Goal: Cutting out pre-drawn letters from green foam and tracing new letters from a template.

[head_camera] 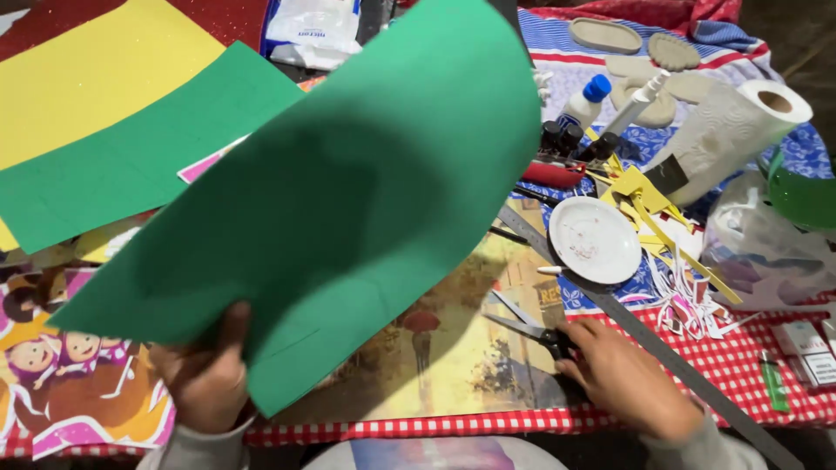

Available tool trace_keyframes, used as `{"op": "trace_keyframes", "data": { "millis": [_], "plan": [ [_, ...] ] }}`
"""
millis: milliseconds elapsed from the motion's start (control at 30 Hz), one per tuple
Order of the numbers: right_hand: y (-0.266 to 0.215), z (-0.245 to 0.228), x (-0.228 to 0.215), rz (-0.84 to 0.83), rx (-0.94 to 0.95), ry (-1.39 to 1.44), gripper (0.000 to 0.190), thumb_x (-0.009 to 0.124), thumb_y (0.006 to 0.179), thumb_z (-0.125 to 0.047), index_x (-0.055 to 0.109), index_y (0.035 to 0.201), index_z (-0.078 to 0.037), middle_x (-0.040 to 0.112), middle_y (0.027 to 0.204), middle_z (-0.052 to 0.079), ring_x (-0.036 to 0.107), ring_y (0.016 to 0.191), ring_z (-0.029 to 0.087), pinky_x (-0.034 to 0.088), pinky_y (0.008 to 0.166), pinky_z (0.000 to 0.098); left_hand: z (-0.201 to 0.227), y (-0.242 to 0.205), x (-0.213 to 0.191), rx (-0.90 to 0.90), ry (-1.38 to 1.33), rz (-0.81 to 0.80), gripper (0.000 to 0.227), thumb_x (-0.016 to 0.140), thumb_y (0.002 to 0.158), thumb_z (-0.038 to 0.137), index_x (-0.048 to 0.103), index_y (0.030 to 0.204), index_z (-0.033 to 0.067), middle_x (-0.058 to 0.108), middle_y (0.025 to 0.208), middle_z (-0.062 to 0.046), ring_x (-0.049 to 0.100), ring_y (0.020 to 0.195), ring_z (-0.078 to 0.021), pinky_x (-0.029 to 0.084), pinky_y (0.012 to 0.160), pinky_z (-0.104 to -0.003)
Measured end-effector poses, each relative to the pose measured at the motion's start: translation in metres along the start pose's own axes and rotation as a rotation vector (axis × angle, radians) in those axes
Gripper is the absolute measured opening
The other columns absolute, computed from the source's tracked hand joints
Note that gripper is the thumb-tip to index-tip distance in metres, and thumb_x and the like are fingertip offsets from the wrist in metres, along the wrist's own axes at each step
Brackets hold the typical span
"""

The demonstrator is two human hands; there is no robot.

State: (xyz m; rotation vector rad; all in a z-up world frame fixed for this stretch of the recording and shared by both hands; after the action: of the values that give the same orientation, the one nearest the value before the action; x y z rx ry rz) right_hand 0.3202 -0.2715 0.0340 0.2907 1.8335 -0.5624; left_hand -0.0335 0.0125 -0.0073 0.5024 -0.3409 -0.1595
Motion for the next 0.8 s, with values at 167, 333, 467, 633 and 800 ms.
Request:
{"op": "trace_keyframes", "data": {
  "millis": [167,333,467,633,800],
  "plan": [
    [-0.031,0.016,0.028,0.251,-0.030,0.051,0.052,0.071,0.083,-0.018,0.059,0.133,-0.009,0.057,0.127,0.021,0.062,0.109,0.039,0.052,0.089,0.0450,0.010,0.016,0.039,-0.118,-0.024,-0.101,0.042,0.068,0.094,-0.010,0.061,0.135,0.0000,0.067,0.133,-0.008,0.063,0.124,-0.0188,0.048,0.111,-0.030],
    [-0.040,0.025,0.032,0.134,0.119,0.050,0.066,0.068,0.085,-0.008,0.053,0.149,-0.015,0.060,0.115,0.017,0.064,0.103,0.034,0.053,0.090,0.0421,0.000,0.012,0.058,-0.137,-0.107,-0.149,0.032,0.070,0.099,-0.010,0.066,0.129,-0.0001,0.070,0.127,-0.008,0.065,0.119,-0.0174,0.050,0.107,-0.030],
    [-0.043,0.034,0.024,0.173,-0.016,0.162,0.063,0.071,0.078,-0.004,0.056,0.139,-0.007,0.070,0.101,0.017,0.070,0.089,0.033,0.055,0.079,0.0405,0.000,0.000,0.067,-0.109,-0.185,-0.124,0.029,0.071,0.100,-0.008,0.067,0.127,0.0005,0.072,0.124,-0.006,0.066,0.114,-0.0149,0.052,0.104,-0.028],
    [-0.050,0.032,0.021,0.270,-0.101,0.384,0.052,0.076,0.080,-0.005,0.063,0.131,-0.005,0.078,0.098,0.009,0.076,0.080,0.021,0.057,0.065,0.0324,0.012,-0.012,0.074,-0.093,-0.159,-0.082,0.027,0.073,0.100,-0.007,0.068,0.125,0.0012,0.073,0.120,-0.005,0.066,0.107,-0.0128,0.052,0.095,-0.025],
    [-0.047,-0.012,0.062,-0.082,-0.082,1.363,0.051,0.078,0.080,0.000,0.062,0.129,0.002,0.073,0.083,0.008,0.072,0.071,0.014,0.061,0.065,0.0297,0.022,-0.024,0.085,-0.080,-0.256,-0.026,0.031,0.073,0.102,-0.004,0.065,0.131,0.0025,0.071,0.125,-0.004,0.065,0.108,-0.0122,0.052,0.103,-0.027]
  ]
}}
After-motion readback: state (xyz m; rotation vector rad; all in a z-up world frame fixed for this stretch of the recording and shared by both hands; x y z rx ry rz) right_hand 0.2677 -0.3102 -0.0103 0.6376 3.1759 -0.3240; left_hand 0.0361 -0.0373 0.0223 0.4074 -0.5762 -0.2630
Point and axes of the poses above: each hand's wrist, its own y-axis towards the middle knuckle, its own x-axis out of the palm, z = x × y, the point moved 3 cm from there along y, towards the middle knuckle
